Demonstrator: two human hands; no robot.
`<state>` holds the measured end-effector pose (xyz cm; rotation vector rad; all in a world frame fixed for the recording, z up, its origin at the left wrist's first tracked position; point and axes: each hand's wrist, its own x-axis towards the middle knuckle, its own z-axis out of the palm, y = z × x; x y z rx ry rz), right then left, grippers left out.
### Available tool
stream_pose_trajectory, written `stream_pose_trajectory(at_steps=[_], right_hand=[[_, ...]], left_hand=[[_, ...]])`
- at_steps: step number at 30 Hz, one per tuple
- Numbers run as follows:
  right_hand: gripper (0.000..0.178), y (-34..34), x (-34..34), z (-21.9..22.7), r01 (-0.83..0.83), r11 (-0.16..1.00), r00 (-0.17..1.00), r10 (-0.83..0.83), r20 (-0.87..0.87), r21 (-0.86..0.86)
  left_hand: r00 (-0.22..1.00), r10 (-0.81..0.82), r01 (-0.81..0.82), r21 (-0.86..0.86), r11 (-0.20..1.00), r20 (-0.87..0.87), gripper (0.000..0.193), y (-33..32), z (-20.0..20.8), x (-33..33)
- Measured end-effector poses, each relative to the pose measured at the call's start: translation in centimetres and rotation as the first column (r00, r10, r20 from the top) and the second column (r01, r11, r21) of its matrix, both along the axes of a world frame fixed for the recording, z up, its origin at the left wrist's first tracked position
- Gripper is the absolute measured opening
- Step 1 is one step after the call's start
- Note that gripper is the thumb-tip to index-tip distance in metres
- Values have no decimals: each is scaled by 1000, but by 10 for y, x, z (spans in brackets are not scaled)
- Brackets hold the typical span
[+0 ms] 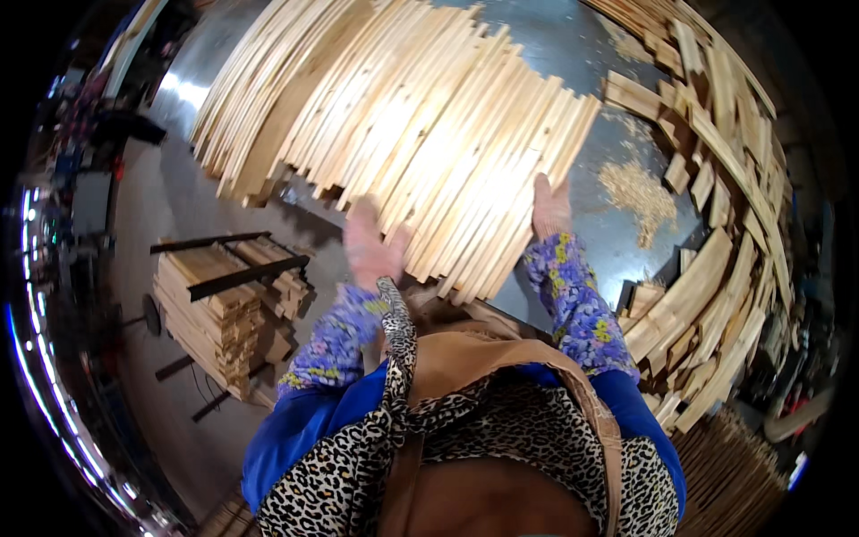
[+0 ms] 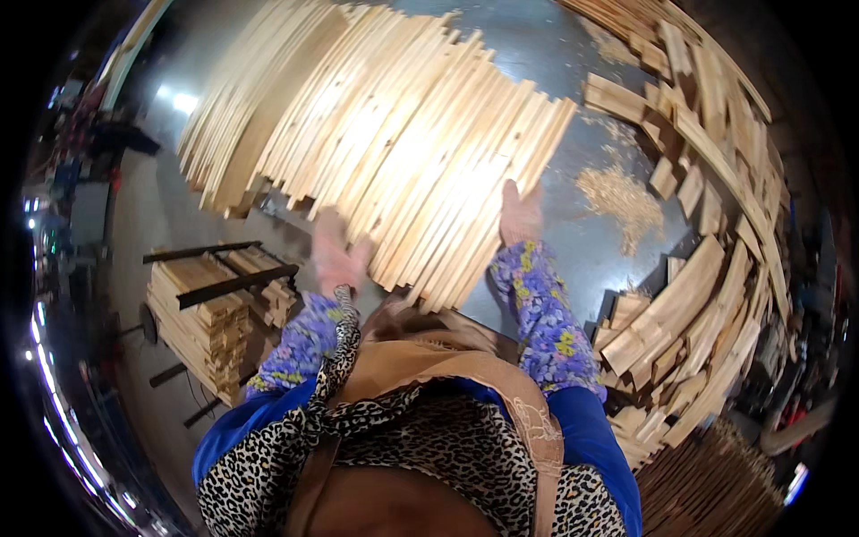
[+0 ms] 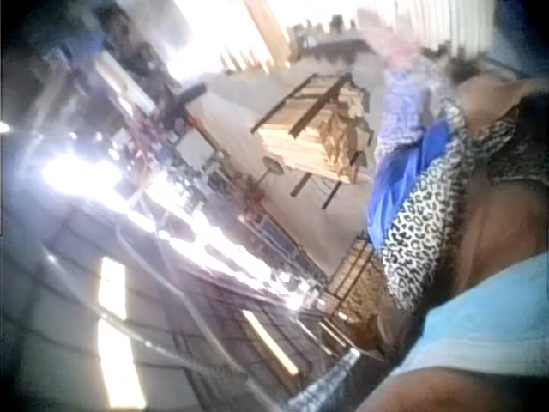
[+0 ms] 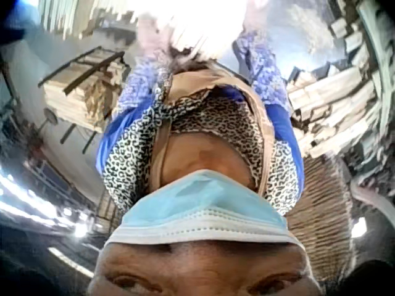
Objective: The person sorts and stacks thin wooden planks on a metal table. They pick up planks from a disorganized pile, align them, and place them into a neat stack. Other workers are visible in the background handling similar materials.
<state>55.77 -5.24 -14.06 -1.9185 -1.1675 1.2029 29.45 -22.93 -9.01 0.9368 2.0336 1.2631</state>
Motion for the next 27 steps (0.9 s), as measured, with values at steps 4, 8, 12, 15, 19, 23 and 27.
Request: stream_pose_trajectory(at_steps=[4,8,12,15,19,23,27], right_hand=[[65,-3,-3,-11,-70,988,997,65,37,139],[65,3,9,-12,-48,979,983,81,-164,196],[78,14,36,-30,-15,990,967,50,-250,140],[64,53,107,-39,58,997,843,-21,-537,53],[56,121,191,-49,15,999,895,-37,-445,-52],[57,144,148,-8,-50,992,896,96,-434,116],[66,135,125,71,17,913,686,-308,-659,-408]], left_hand=[[973,157,-194,-232,953,-169,93,1,-36,-107],[981,191,-193,-103,976,-31,87,16,-52,-67],[978,190,-182,-96,979,81,57,-14,-104,-69],[974,-146,215,-512,831,171,52,-28,-65,-26],[803,-586,468,-493,733,-108,75,53,-55,12],[985,-57,45,78,996,160,74,201,-131,41],[434,-168,-17,195,981,885,78,211,-37,67]])
